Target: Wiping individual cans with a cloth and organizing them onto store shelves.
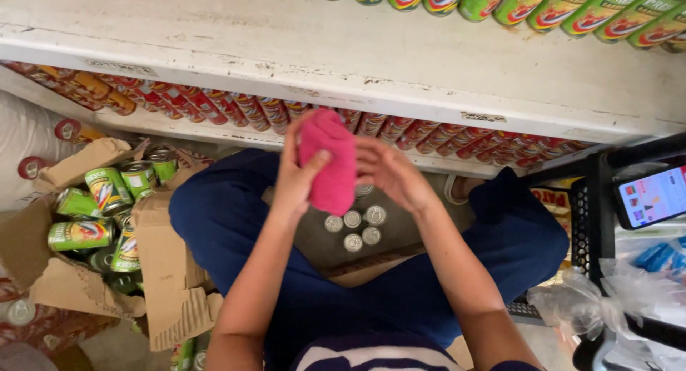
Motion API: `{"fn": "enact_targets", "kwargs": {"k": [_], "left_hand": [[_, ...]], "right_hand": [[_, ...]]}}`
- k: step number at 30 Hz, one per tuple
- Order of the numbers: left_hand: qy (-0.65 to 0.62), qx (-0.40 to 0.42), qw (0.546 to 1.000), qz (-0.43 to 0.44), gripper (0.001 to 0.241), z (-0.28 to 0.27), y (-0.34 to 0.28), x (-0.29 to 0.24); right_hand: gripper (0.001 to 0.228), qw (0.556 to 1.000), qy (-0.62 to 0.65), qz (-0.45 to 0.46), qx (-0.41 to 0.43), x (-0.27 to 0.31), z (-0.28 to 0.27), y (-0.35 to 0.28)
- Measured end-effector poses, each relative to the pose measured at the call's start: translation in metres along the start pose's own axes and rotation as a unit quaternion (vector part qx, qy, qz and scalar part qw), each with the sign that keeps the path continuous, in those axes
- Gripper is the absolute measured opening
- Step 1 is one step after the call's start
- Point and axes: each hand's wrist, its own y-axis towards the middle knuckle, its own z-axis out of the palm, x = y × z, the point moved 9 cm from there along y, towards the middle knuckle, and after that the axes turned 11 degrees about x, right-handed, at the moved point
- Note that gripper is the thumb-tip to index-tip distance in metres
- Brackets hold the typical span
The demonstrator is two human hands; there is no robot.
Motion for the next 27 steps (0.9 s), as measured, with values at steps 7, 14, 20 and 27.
{"fn": "enact_targets", "kwargs": {"k": [7, 14, 20, 27], "left_hand": [[-0.164, -0.142, 0.976, 0.012, 0.065, -0.161, -0.044, 0.017], [-0.224, -0.139, 0.960, 0.090, 0.047, -0.173, -0.042, 0.021], [-0.242, -0.133, 0.957, 0.085, 0.049, -0.173, -0.050, 0.041], [0.047, -0.002, 0.996, 0.075, 0.085, 0.035, -0.032, -0.033]], "right_hand": [[0.101, 0.883, -0.458, 0.074, -0.070, -0.088, -0.061, -0.020], [0.076, 0.886, -0.429, 0.132, -0.119, -0.152, -0.102, -0.024], [0.057, 0.959, -0.263, 0.048, -0.093, -0.089, -0.088, -0.035], [0.064, 0.984, 0.171, -0.041, -0.017, 0.021, 0.032, -0.017]]}}
